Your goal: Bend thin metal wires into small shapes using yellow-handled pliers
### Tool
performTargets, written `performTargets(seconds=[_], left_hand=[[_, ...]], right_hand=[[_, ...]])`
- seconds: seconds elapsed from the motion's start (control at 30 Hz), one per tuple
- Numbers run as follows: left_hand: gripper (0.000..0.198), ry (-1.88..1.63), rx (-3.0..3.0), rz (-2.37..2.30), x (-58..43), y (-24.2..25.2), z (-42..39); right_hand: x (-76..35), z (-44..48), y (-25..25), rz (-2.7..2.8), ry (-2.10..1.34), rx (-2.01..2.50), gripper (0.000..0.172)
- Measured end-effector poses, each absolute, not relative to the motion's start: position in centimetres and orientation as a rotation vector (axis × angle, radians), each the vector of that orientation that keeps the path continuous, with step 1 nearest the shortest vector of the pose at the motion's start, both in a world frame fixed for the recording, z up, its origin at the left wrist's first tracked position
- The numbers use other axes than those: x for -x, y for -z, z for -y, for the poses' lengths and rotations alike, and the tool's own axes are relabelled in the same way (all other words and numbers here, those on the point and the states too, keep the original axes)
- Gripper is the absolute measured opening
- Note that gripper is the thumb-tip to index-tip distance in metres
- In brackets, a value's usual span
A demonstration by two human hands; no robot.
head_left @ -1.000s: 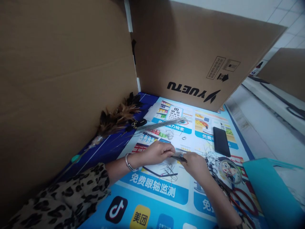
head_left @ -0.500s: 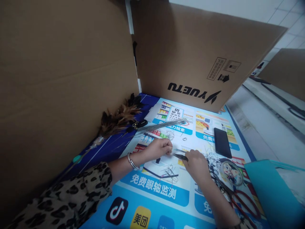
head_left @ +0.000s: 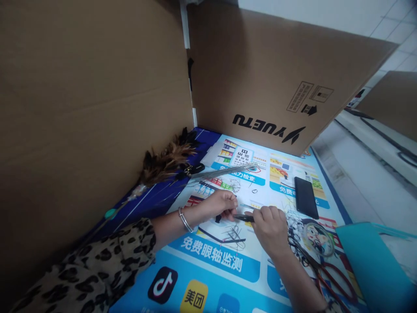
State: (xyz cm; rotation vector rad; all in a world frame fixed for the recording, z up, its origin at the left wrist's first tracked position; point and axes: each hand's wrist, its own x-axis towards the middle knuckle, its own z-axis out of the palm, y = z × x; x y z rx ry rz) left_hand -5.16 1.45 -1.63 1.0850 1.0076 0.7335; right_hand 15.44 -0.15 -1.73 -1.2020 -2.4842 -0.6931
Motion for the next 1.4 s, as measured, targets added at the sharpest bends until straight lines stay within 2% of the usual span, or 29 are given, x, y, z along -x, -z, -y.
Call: performTargets(seconds=[0.83,1.1,1.3,1.4], left_hand=[[0.025,-0.696,-1.143,-1.027,4.8,1.0,-0.7],[0.023,-0.710,-1.319,-1.122,4.9,1.7,-0.9],[0.015,-0.756,-1.578,-1.211,5.0,1.4,-0.8],[0.014,-0.759,-1.717,-1.252,5.1,1.2,-0.7]], right_hand=[[-15.4,0.6,1.5,2.572,0.595,1.249,0.024],[-14.9,0.7,1.5,2.608,0.487,1.310,0.022],[-14.4,0.8,1.6,2.641,0.356,1.460,0.010],[-14.3,0.9,1.8,2.639,0.287,1.532,0.011]])
